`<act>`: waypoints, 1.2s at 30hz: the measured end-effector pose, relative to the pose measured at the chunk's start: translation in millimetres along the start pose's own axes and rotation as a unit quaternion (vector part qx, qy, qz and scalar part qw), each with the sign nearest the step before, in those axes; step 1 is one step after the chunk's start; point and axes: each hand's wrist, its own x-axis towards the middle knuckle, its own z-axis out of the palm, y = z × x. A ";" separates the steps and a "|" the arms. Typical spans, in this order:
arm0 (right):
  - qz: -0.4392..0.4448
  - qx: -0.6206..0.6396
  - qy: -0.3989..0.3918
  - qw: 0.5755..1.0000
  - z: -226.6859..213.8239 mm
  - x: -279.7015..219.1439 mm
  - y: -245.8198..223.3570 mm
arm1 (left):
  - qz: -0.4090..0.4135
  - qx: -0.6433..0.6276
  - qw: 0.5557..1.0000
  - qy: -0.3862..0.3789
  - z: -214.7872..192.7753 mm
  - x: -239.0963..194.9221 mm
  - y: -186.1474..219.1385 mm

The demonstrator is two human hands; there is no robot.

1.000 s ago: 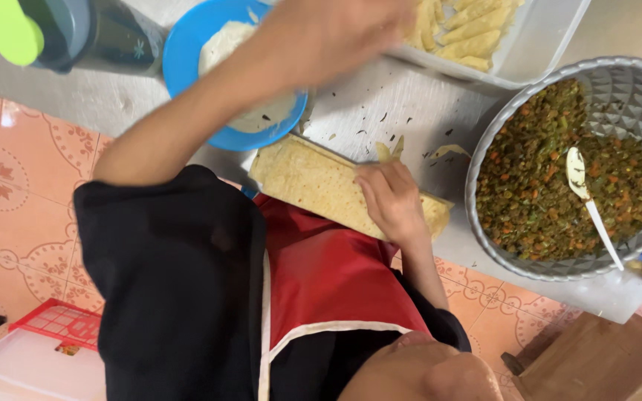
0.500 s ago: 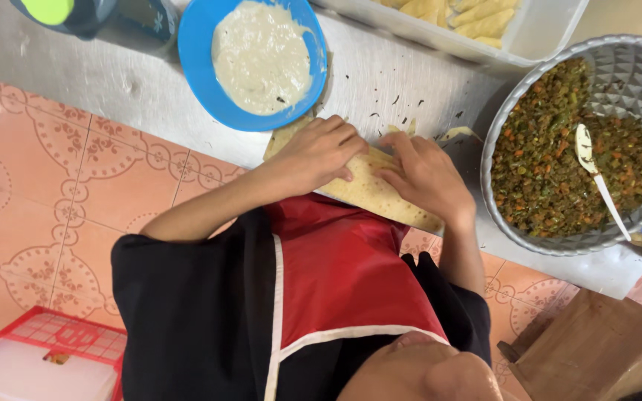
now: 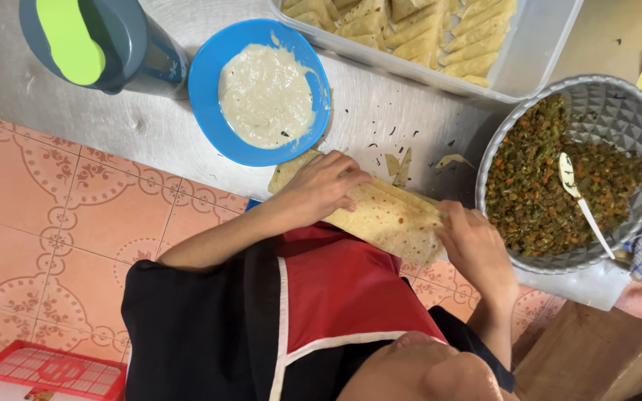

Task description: The person folds thin pastry sheets into cones, fills them with a vegetable mixture using a spoon, and seals the edges with a white paste. The finished samosas are placed in a tray.

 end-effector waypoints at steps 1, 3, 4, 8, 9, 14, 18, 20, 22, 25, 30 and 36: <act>-0.005 -0.003 0.028 1.000 2.7 -2.1 1.4 | -0.006 0.000 1.000 0.006 -0.2 -0.5 0.4; -0.012 -0.009 0.087 0.996 6.2 -8.8 1.8 | -0.014 0.001 1.000 0.014 -0.6 -2.0 2.7; -0.005 0.020 0.115 0.993 5.8 -10.1 1.7 | -0.015 0.003 1.000 0.027 -1.3 -2.3 4.2; -0.021 0.037 0.126 0.991 1.6 -13.4 -1.2 | -0.006 0.050 0.996 0.078 0.8 -8.2 13.1; -0.035 0.016 0.104 0.994 1.1 -12.8 -0.5 | 0.001 0.070 0.993 0.091 1.8 -9.3 13.0; 0.016 0.040 0.098 0.994 8.2 -23.4 12.8 | 0.080 0.084 0.986 0.121 17.2 -11.3 7.2; -0.008 0.385 0.147 0.911 35.4 -32.9 13.2 | 0.124 -0.172 0.974 0.078 43.3 -1.9 23.5; 0.004 0.486 0.178 0.855 62.5 -26.2 4.9 | 0.068 -0.238 0.968 0.040 58.0 5.2 36.2; 0.024 0.597 0.210 0.774 88.5 -15.4 -5.4 | -0.007 -0.309 0.951 0.023 63.6 11.1 42.4; 0.070 0.726 0.239 0.641 109.0 -4.3 -17.6 | -0.108 -0.369 0.922 0.033 62.1 15.2 44.8; 0.088 0.745 0.223 0.623 111.5 -2.5 -35.0 | -0.127 -0.319 0.937 0.063 52.4 4.3 46.2; 0.024 0.667 0.226 0.710 108.0 -1.7 -36.3 | -0.133 -0.324 0.936 0.045 47.5 1.8 45.9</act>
